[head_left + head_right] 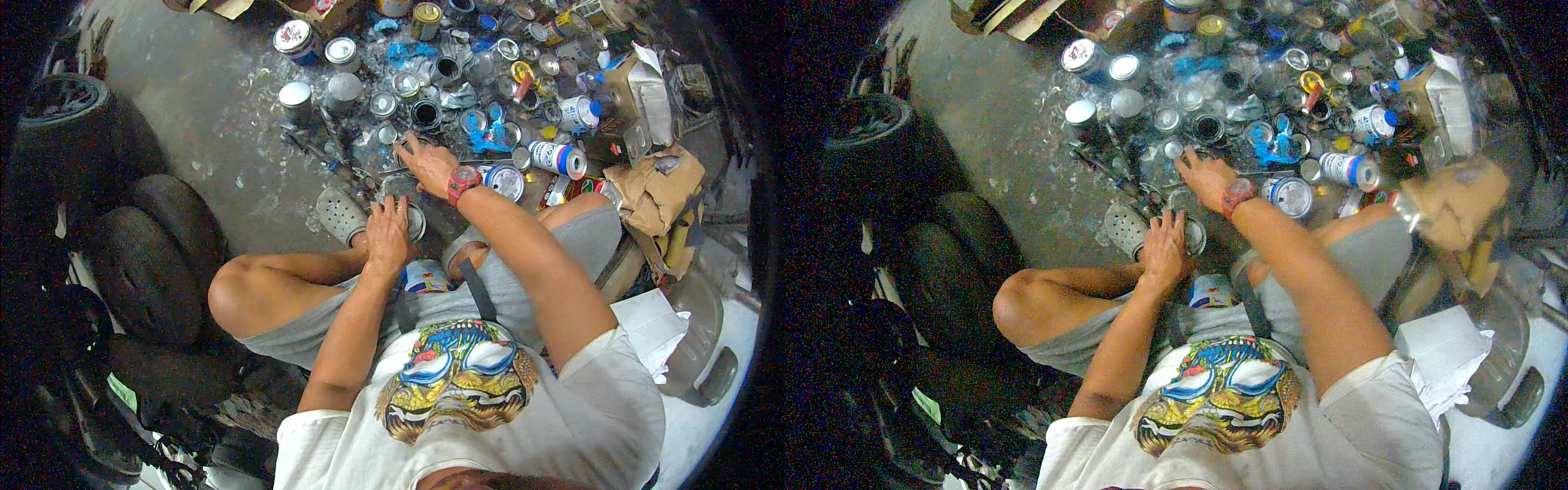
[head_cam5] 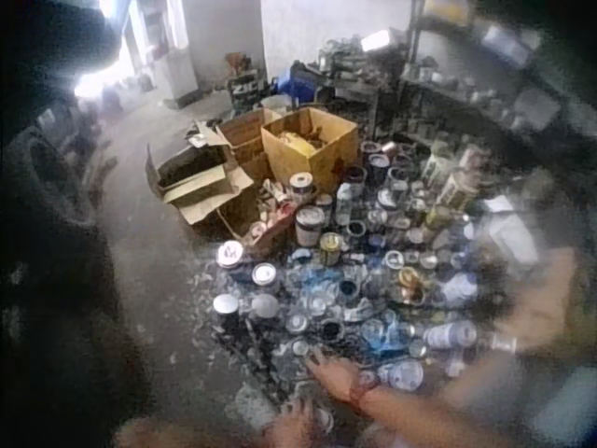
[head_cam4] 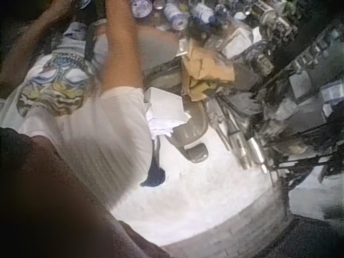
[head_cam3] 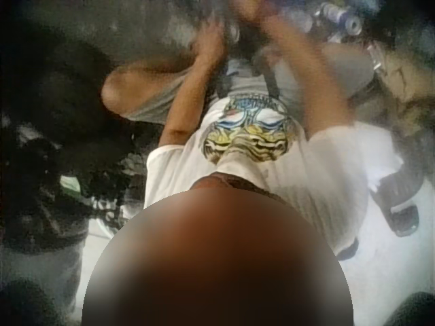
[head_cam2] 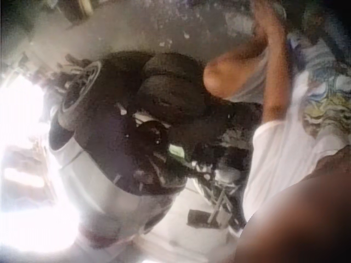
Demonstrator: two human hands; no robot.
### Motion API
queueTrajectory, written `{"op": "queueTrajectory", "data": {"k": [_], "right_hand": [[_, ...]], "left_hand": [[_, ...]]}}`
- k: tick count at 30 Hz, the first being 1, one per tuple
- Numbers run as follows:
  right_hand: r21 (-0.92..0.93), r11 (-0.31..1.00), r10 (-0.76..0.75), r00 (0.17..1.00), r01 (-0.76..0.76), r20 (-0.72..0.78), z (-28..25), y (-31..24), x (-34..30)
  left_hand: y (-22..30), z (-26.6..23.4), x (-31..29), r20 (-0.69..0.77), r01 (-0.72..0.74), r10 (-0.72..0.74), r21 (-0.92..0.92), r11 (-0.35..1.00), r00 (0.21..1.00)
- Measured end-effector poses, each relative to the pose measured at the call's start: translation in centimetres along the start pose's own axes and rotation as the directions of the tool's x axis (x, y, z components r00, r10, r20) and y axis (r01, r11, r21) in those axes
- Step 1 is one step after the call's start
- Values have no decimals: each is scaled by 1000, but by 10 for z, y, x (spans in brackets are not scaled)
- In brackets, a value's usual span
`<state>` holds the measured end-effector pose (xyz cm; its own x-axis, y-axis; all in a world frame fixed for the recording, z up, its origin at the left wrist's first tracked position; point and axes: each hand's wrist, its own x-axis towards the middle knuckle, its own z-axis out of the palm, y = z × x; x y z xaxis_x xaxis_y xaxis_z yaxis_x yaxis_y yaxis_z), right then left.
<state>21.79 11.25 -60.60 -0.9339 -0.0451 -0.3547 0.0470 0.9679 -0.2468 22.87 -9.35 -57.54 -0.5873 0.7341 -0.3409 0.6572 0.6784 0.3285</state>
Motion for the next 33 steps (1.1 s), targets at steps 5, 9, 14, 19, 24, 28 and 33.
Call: {"op": "queueTrajectory", "data": {"k": [5,9,14,19,24,28,33], "right_hand": [[-75,996,44,999,-46,-19,15,-6,17],[15,999,-29,999,30,-38,-22,-9,17],[98,995,3,992,10,-127,-99,-20,22],[-1,999,33,946,-35,-323,-172,11,56],[-84,992,48,897,-94,-439,-185,58,127],[-85,986,115,954,-143,-276,-159,85,187],[-74,978,173,960,-193,-221,-114,119,241]], "left_hand": [[-4,26,-1,25,-27,25,110,994,999],[-6,30,-3,28,-23,22,60,998,999],[-8,29,12,-129,2,8,84,996,992],[-4,1,40,-39,75,-83,-164,984,996],[-9,-1,74,-121,58,-79,-167,984,990],[-14,15,94,-165,28,-45,-104,994,985],[-23,42,110,-87,32,-37,-64,997,996]]}}
